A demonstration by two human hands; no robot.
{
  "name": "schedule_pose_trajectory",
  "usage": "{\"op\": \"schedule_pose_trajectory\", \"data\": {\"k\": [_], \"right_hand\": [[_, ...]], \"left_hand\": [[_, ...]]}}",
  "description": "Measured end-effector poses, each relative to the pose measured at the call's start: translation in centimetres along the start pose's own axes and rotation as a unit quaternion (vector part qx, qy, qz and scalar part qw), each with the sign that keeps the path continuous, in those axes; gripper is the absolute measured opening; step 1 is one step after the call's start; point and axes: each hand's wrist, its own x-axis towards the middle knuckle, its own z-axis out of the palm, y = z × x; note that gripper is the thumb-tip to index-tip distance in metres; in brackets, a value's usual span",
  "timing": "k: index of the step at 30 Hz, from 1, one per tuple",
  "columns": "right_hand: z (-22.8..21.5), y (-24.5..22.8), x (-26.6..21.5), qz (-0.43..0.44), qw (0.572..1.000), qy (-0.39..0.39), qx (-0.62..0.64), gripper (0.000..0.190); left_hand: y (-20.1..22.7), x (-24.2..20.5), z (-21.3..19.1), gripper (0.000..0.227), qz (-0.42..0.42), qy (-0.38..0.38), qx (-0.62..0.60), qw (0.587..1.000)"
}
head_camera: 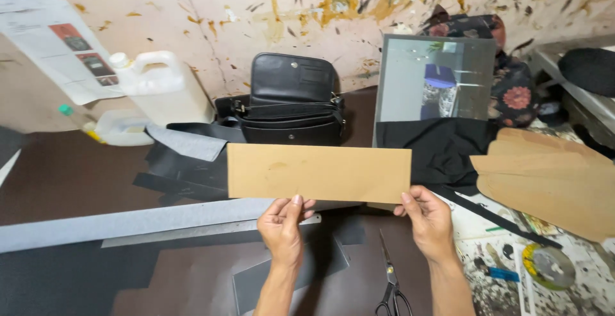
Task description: Inspecting a leather bag and preparing leather components using templates, scissors, and a ruler.
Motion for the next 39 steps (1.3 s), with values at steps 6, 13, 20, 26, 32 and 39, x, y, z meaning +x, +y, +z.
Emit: {"op": "schedule_pose_trajectory", "data": {"k": [6, 13, 20, 26, 32, 39], "right_hand": [[0.0, 1.4, 0.5, 0.011, 0.993, 0.099, 0.061, 0.014], [0.5, 0.4, 0.1, -0.022, 0.972, 0.226, 0.059, 0.006], [3.0, -2.2, -2.9, -0.057, 0.993, 0.102, 0.006, 0.026], [7.1, -4.4, -5.2, -0.191, 0.965, -0.177, -0.021, 0.075], [8.8, -6.1, -2.8, -0.15, 0.954, 0.028, 0.257, 0.022], [9.1, -6.7, -1.7, -0.117, 0.935, 0.005, 0.334, 0.024]], "left_hand": [[1.0, -0.6, 1.2, 0.019, -0.009, -0.003, -0.003, 1.0], [1.8, -0.8, 2.0, 0.022, 0.0, -0.004, 0.003, 1.0], [1.9, -1.6, 3.0, 0.017, 0.156, -0.005, 0.06, 0.986], [4.1, -1.6, 4.5, 0.019, 0.607, -0.113, 0.249, 0.746], [4.8, -2.0, 5.3, 0.015, 0.667, -0.156, 0.249, 0.685], [3.5, -1.6, 5.5, 0.02, 0.642, -0.173, 0.226, 0.712]]}}
